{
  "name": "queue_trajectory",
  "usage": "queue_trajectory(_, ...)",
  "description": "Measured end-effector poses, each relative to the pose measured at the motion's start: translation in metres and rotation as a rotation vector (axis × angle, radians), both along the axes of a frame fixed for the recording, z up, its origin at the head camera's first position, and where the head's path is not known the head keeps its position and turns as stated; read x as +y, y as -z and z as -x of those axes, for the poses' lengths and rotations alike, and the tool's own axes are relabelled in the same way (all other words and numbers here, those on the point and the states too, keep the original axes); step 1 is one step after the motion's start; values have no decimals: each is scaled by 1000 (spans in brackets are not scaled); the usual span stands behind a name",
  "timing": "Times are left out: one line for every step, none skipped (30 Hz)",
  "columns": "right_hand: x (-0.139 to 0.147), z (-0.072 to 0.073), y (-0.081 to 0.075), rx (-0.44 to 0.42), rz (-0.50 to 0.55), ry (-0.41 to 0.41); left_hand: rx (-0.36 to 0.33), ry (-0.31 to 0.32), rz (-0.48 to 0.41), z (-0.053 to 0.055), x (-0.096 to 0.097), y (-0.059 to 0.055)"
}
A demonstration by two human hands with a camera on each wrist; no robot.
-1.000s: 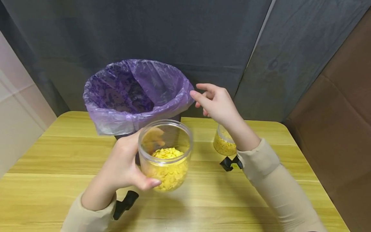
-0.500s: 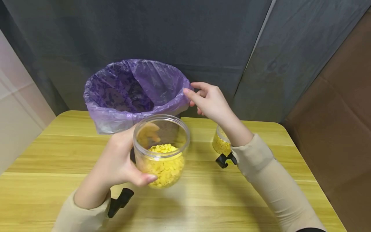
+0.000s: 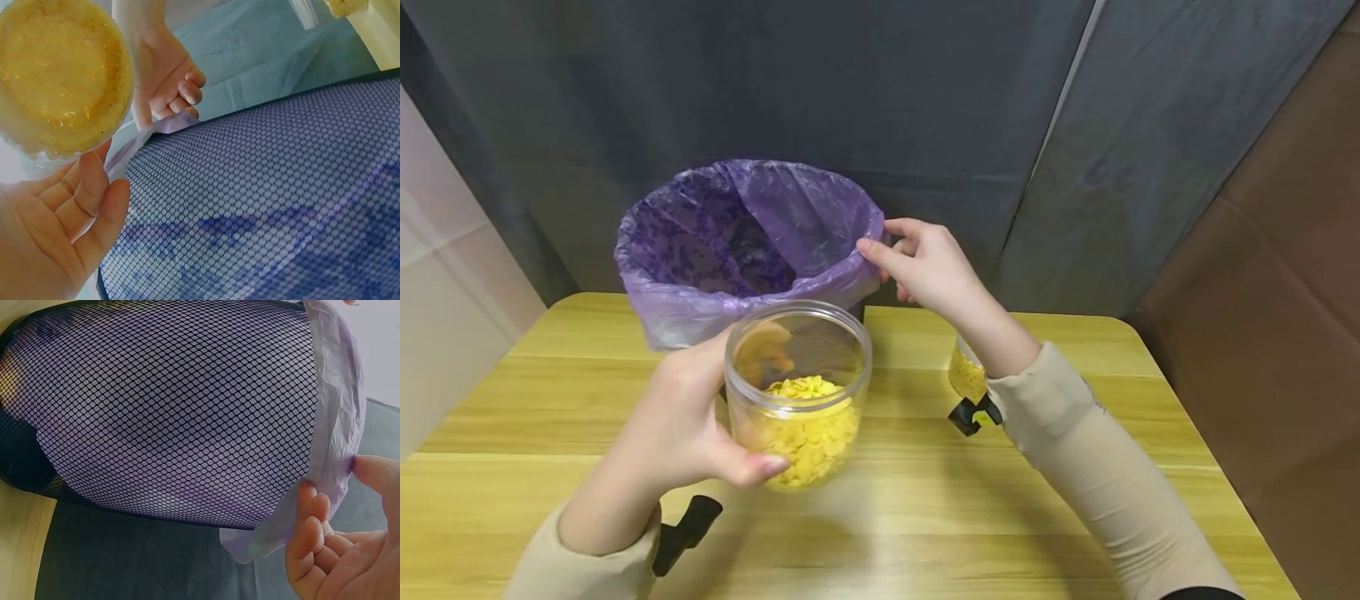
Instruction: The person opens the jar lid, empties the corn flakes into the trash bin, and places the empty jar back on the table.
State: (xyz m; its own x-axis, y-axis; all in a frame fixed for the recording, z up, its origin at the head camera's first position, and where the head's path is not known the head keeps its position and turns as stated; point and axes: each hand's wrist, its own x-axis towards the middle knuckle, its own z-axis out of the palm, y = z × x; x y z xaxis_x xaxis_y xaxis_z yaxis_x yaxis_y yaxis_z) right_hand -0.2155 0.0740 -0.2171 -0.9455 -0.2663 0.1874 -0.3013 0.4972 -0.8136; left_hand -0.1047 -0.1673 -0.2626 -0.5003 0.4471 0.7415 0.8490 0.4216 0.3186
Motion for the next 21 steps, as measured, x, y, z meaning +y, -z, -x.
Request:
queue_trajectory(0,0,0,-4,2,1,-7,-4,4,0,-1,0)
queue_trajectory(0,0,0,-8,8,1,-11,-10,6,-1,-3,0)
queue_trajectory(0,-1,0,-15,15,-1,-16,-18,12,-1,-4,-1)
queue_trajectory(0,-1,-1,-26,26,-2,-18,-30,18,-2,-5,-1)
queue_trajectory(-1,-1,-1,-38,37,-6,-19,-43,25,-2,-7,-2)
queue_trajectory(-1,-1,-1,-48,48,-10,-18,-58,34,-3,-8,-2)
queue_trajectory(-1,-1,0,-60,61,-16,-12,-76,45,-4,-9,-3)
queue_trajectory(-1,0,0,-69,73,-21,-4,-92,53,-4,-11,-3)
queue_trajectory(-2,0,0,-78,84,-27,2,-106,60,-5,-12,-4)
queue_trajectory(-2,0,0,-86,94,-31,8,-118,65,-5,-14,-5)
queue_trajectory(-3,0,1,-92,104,-36,14,-129,71,-5,-15,-5)
queue_trajectory(-3,0,1,-97,115,-40,17,-137,73,-5,-17,-6)
queue_trajectory(-4,0,2,-102,128,-44,21,-149,77,-6,-19,-7)
queue_trajectory(-4,0,2,-109,138,-47,21,-161,84,-6,-21,-8)
queue_trajectory(-5,0,3,-117,151,-49,19,-174,92,-6,-23,-9)
queue_trajectory(-5,0,3,-124,160,-51,16,-189,101,-7,-26,-10)
queue_trajectory(-6,0,3,-133,171,-53,15,-204,111,-8,-28,-11)
queue_trajectory(-6,0,4,-139,180,-55,14,-219,122,-8,-31,-12)
queue_trajectory(-6,0,4,-146,185,-57,17,-236,135,-9,-33,-14)
queue_trajectory(-7,0,4,-151,190,-58,20,-251,146,-9,-35,-15)
queue_trajectory(-7,-1,4,-157,195,-60,24,-264,156,-10,-37,-17)
